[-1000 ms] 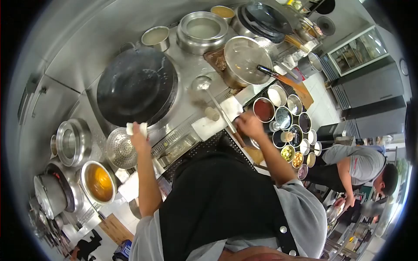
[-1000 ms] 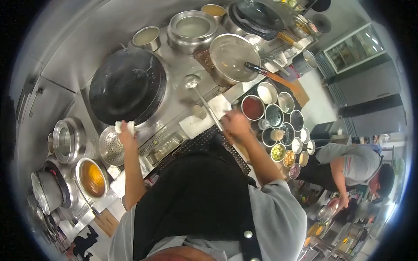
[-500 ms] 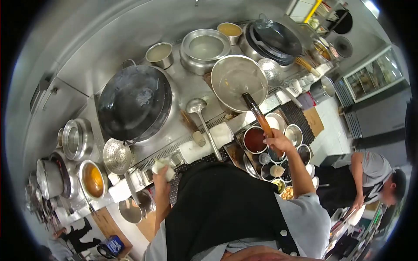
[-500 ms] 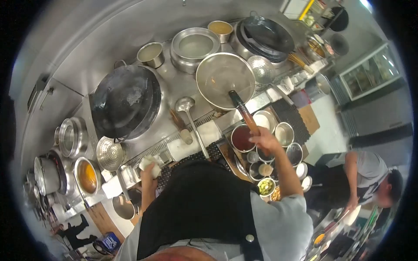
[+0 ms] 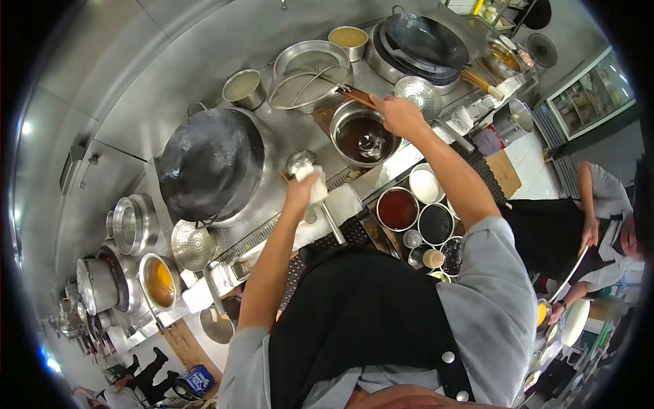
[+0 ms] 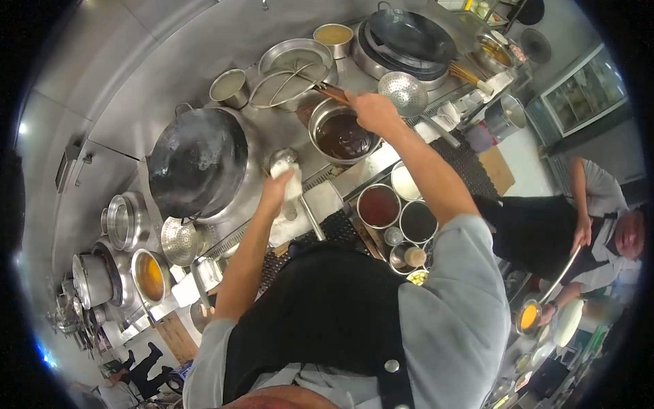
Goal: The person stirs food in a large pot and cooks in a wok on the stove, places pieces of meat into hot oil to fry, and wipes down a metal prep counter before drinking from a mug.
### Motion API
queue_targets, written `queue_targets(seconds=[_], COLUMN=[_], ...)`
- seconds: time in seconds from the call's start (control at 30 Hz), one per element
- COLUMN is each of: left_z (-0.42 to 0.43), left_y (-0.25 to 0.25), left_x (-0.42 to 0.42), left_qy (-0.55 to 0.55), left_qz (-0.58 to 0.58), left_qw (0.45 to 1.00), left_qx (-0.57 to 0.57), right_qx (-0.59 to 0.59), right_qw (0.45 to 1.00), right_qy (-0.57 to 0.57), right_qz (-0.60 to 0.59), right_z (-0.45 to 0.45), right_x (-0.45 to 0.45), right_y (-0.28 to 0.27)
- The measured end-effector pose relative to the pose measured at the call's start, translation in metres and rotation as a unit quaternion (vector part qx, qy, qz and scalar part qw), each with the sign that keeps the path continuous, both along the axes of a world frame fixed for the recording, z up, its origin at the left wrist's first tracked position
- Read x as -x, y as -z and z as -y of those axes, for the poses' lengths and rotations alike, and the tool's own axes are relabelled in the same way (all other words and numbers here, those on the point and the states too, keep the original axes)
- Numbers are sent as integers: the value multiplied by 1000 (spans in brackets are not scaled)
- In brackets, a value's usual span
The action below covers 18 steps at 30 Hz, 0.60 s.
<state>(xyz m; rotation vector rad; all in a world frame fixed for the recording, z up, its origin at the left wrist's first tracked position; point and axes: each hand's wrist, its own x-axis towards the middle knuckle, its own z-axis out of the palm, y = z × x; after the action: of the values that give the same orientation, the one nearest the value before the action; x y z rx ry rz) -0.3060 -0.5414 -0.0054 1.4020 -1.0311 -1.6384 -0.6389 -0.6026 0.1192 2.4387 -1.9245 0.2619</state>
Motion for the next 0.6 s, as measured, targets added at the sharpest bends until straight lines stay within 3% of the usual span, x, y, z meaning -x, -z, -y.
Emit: queue_targets(seconds=[0.07,0.13,0.17,0.2,0.27,0.33,0.43,0.47,0.6], left_z=[28,58,89,101,116,129,145,139,142], left_y=[-14,-4,34,20,8,23,40,42,42], left_x=[21,43,50,63,86,105,109,111,111], left_qy=[63,105,121,131,142,223,241,163,149], left_qz=[69,114,131,181,232,391,377,320,324], left_qw=[994,984,980,971,959,892,893,932,933], left_qx=[-56,-84,-91,-87,-84,-44,-46,-43,-52], right_qx=[30,71,95,121,59,59,44,41,24], right_qw=[998,984,972,957,943,921,897,895,878], right_qy=[12,40,32,24,95,117,169,175,229], right_qz=[59,161,212,261,313,367,406,409,420], right_z=[-22,-60,-78,-96,-139,-177,-228,-242,-272], right_x=[9,13,18,23,21,20,24,24,29], right_y=[5,11,21,30,24,22,24,25,30])
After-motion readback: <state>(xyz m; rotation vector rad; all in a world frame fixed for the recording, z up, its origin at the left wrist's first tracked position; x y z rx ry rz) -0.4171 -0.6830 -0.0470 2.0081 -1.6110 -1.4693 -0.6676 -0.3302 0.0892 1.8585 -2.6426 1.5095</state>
